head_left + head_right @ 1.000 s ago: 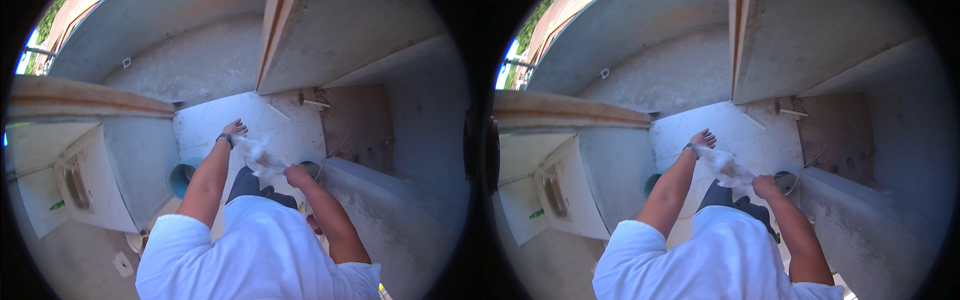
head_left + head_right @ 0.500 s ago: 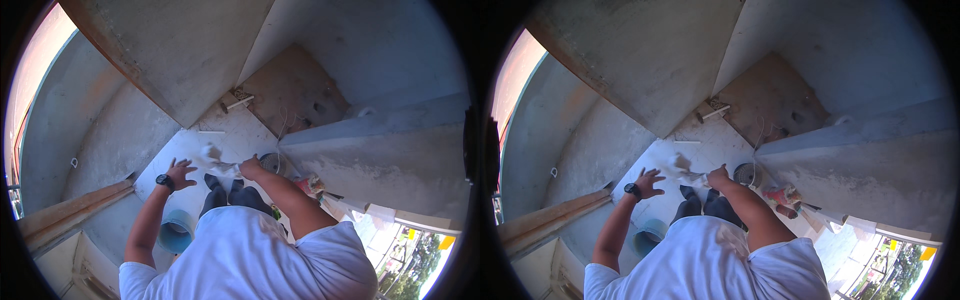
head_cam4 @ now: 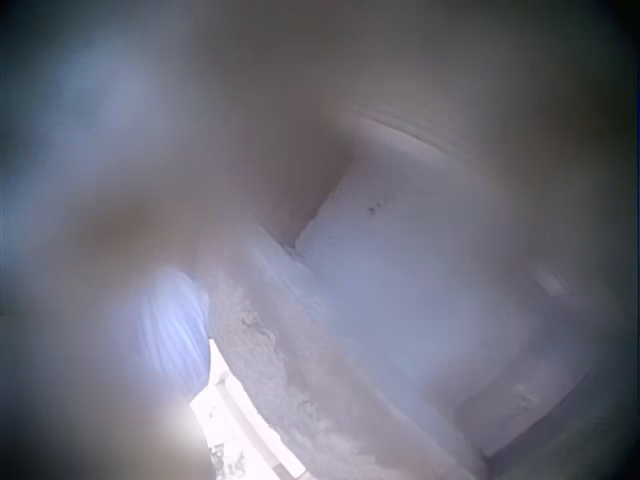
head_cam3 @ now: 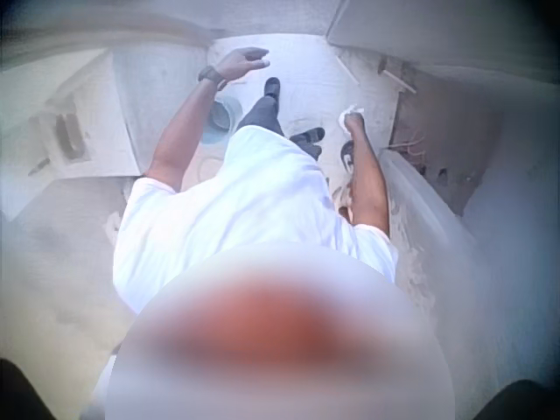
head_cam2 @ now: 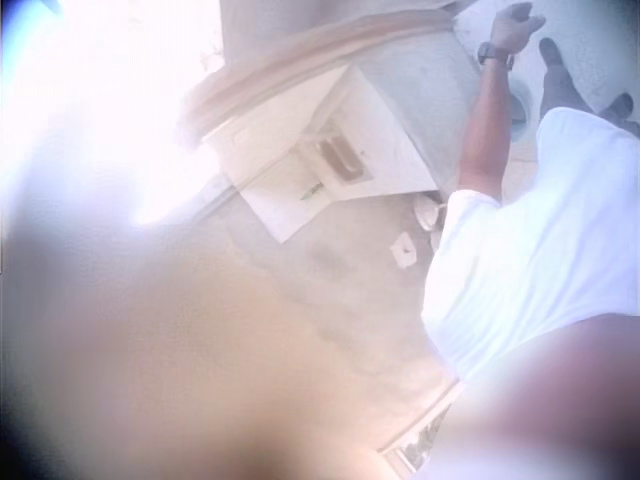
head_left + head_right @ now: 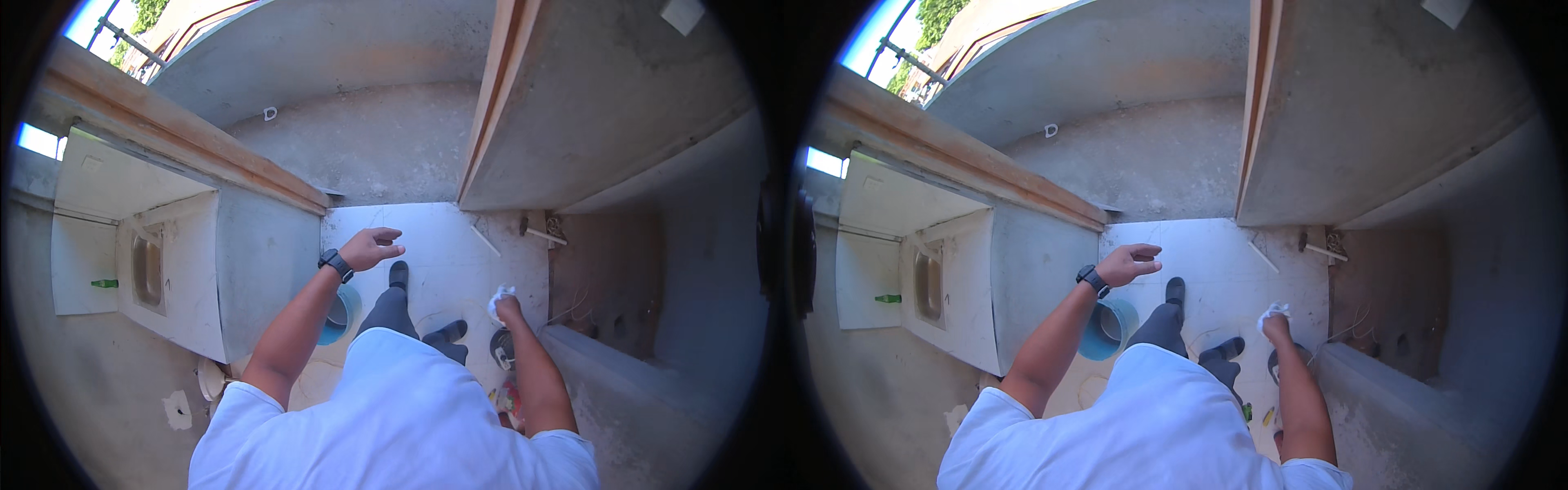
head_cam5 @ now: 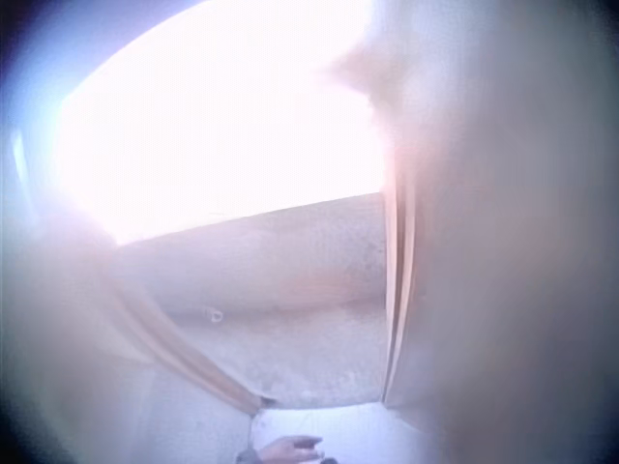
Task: The person walks through a construction site, wipes a wall with a cloth, then kneels in a bathroom and uses a tape measure and pencil to mark measurements on the floor around a drain.
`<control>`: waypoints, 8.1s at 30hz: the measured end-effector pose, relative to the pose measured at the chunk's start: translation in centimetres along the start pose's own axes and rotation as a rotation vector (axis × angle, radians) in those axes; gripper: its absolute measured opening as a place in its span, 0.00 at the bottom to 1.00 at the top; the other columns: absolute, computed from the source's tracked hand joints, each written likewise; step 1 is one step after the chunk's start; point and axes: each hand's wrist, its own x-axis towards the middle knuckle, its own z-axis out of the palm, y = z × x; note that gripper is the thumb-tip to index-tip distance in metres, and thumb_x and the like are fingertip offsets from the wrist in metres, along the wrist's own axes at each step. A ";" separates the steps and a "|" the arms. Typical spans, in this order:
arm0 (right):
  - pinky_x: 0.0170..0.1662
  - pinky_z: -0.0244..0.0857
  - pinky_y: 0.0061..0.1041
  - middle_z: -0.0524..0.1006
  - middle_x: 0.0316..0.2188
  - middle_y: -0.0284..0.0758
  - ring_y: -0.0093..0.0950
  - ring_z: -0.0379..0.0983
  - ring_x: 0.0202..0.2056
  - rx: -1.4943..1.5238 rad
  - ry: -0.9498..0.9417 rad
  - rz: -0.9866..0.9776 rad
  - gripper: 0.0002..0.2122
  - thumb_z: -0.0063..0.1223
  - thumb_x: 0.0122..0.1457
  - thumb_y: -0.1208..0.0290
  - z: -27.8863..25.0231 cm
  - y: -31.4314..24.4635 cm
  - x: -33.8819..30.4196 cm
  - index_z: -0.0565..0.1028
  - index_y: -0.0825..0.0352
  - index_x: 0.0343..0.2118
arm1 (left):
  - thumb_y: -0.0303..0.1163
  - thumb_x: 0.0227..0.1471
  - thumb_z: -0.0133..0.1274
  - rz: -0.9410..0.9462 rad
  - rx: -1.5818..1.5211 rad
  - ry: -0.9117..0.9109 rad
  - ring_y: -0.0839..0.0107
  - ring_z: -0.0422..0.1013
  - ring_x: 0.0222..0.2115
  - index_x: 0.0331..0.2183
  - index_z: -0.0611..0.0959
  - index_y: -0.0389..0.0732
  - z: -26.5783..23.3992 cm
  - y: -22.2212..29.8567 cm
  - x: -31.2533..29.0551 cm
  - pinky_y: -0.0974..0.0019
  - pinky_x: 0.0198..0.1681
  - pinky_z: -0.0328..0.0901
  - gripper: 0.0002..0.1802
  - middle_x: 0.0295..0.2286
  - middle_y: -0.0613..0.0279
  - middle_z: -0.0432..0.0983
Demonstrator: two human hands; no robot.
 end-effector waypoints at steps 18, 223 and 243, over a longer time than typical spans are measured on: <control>0.42 0.71 0.23 0.79 0.39 0.32 0.20 0.75 0.38 0.579 0.283 -1.005 0.10 0.48 0.69 0.73 -3.9 -70.6 -7.5 0.77 0.71 0.48 | 0.54 0.59 0.52 -0.656 0.307 0.090 0.51 0.70 0.56 0.55 0.79 0.37 -25.8 -32.4 2.4 0.54 0.60 0.63 0.33 0.55 0.45 0.73; 0.52 0.70 0.38 0.81 0.44 0.44 0.47 0.77 0.47 -0.316 0.478 -0.746 0.15 0.56 0.57 0.65 24.0 -96.6 29.0 0.80 0.66 0.44 | 0.48 0.66 0.44 -0.467 -1.360 0.090 0.64 0.71 0.50 0.52 0.75 0.40 -74.2 -6.6 86.3 0.53 0.58 0.61 0.23 0.46 0.60 0.75; 0.49 0.69 0.44 0.80 0.40 0.55 0.52 0.77 0.44 -0.122 0.640 0.113 0.16 0.54 0.59 0.65 14.8 -77.2 29.8 0.80 0.72 0.43 | 0.46 0.59 0.53 0.406 0.989 -0.179 0.54 0.74 0.49 0.49 0.81 0.41 -74.0 -5.0 82.3 0.50 0.52 0.67 0.23 0.48 0.50 0.77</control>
